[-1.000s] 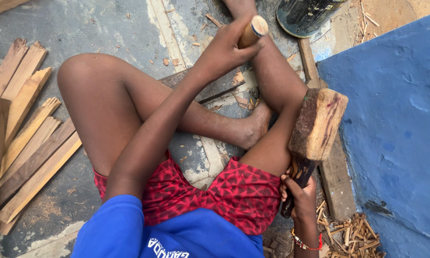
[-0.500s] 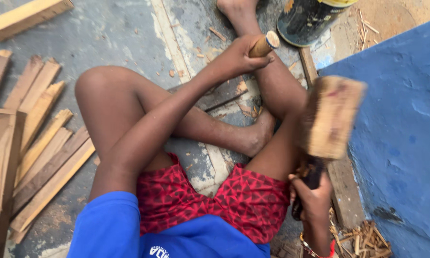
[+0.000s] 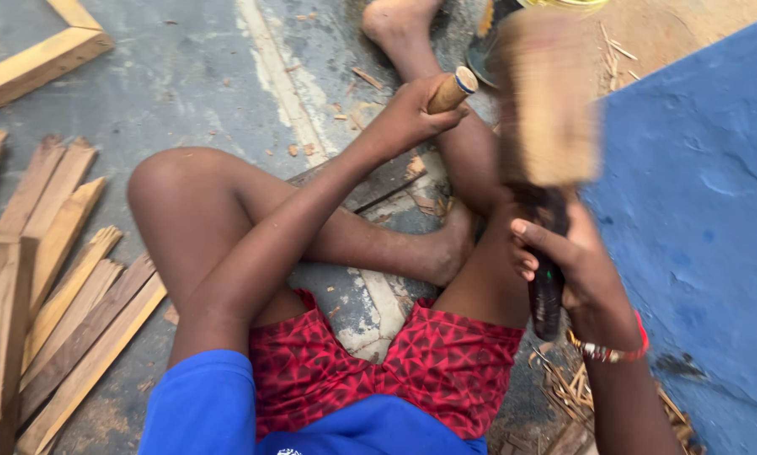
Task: The person sits on the floor and uses a wooden mallet to strike a chisel, carving a small cylindrical piece of wood held between their legs. The person repeatedly adjusts the wood and strikes it to shape it.
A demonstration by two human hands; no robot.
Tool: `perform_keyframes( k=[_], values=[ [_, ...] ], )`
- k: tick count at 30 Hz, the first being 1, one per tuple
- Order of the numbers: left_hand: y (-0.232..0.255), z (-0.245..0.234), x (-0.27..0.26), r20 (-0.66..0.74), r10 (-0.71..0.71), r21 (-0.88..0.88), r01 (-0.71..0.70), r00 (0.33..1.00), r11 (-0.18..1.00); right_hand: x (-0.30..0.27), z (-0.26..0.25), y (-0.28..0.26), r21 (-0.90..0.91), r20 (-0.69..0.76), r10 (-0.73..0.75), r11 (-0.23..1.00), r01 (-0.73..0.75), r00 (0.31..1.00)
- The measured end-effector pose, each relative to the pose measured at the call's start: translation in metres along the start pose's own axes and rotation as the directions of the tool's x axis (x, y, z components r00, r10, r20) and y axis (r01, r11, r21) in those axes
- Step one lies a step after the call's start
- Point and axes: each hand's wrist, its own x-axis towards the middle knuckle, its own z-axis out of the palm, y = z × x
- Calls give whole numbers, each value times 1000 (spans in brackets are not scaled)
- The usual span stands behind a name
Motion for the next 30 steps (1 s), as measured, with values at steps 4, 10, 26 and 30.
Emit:
perform_keyframes(
  k=[4, 10, 26, 30],
  values=[
    [2, -7, 13, -6, 91, 73, -90, 996, 993, -10, -15, -2, 553, 126, 185, 803, -224, 975],
    [-3, 3, 13, -22, -25, 43, 26, 999, 999, -45, -21, -56, 459, 26, -152, 880, 123, 988],
    [-9, 4, 9, -70, -57, 73, 62, 996, 995, -2, -41, -5, -262, -96, 164, 947, -184, 982],
    [-7, 3, 12, -108, 12, 86, -3, 994, 996, -17, -34, -54, -312, -91, -141, 944, 106, 986]
  ],
)
